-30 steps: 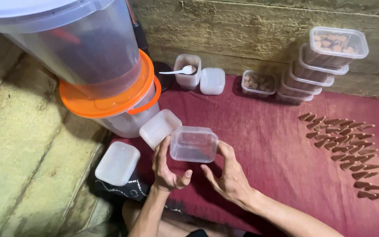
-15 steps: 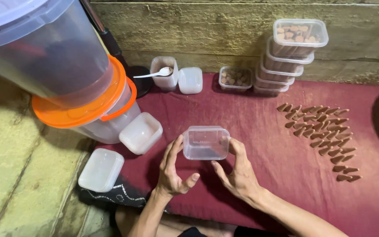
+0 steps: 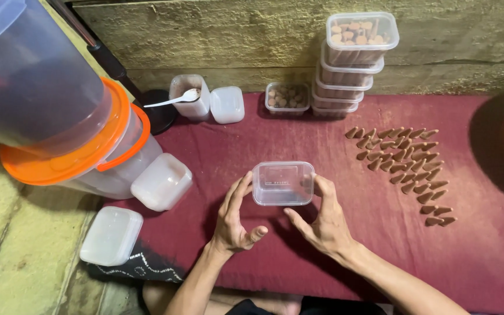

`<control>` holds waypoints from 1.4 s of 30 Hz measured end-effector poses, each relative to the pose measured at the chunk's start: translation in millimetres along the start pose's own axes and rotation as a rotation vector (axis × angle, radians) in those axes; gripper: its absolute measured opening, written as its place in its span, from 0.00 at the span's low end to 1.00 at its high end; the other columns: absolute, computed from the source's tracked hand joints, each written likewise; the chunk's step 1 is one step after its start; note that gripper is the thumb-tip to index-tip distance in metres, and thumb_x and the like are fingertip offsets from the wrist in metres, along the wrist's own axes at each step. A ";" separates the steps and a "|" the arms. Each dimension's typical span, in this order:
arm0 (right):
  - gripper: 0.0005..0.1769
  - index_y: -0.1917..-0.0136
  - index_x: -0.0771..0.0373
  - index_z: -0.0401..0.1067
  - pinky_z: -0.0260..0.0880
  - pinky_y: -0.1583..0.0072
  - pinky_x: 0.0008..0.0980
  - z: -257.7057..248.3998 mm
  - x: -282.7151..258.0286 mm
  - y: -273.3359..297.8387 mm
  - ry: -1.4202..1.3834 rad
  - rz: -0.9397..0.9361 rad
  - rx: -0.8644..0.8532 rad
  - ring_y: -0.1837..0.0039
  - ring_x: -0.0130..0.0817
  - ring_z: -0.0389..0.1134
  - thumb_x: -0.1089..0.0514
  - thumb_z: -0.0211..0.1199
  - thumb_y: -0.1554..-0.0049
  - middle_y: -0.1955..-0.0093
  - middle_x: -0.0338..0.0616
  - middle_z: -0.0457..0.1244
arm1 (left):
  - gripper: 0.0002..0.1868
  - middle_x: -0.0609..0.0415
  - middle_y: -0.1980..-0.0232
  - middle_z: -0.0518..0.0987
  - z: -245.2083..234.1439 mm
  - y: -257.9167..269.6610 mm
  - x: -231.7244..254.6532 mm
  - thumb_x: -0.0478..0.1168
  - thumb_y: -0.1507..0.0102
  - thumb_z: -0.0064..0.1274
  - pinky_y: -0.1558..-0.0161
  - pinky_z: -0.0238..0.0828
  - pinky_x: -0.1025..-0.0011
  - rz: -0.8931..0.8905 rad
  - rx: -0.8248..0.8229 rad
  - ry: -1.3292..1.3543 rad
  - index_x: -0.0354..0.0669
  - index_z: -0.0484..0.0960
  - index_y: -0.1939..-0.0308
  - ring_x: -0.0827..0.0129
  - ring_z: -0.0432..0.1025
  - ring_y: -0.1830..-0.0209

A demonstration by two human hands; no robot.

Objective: Packaging incense cones into small plastic containers by hand

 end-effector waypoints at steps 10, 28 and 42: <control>0.50 0.24 0.69 0.48 0.73 0.35 0.43 -13.9 35.5 16.0 0.051 0.091 0.033 0.35 0.49 0.65 0.51 0.74 0.48 0.34 0.59 0.57 | 0.50 0.28 0.30 0.67 24.0 -17.2 -3.7 0.72 0.31 0.36 0.38 0.81 0.56 -0.007 -0.087 0.093 0.25 0.59 0.27 0.44 0.75 0.36; 0.49 0.25 0.69 0.49 0.71 0.39 0.45 -17.6 59.5 21.1 0.063 0.312 -0.065 0.41 0.45 0.65 0.46 0.72 0.47 0.39 0.56 0.58 | 0.35 0.34 0.42 0.78 58.1 -30.0 -31.5 0.60 0.28 0.38 0.48 0.85 0.64 -0.161 -0.084 0.071 0.28 0.71 0.35 0.53 0.80 0.49; 0.55 0.30 0.71 0.57 0.69 0.40 0.44 -11.0 60.8 21.5 0.146 0.394 -0.005 0.40 0.47 0.66 0.36 0.77 0.56 0.39 0.55 0.61 | 0.21 0.40 0.50 0.83 58.1 -27.9 -43.5 0.45 0.29 0.46 0.51 0.84 0.67 -0.152 -0.103 -0.030 0.28 0.77 0.43 0.57 0.82 0.56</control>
Point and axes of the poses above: each hand's wrist, its own y-axis away from the middle knuckle, its own z-axis out of the palm, x = y × z, the point moved 2 cm from there along -y, towards the middle knuckle
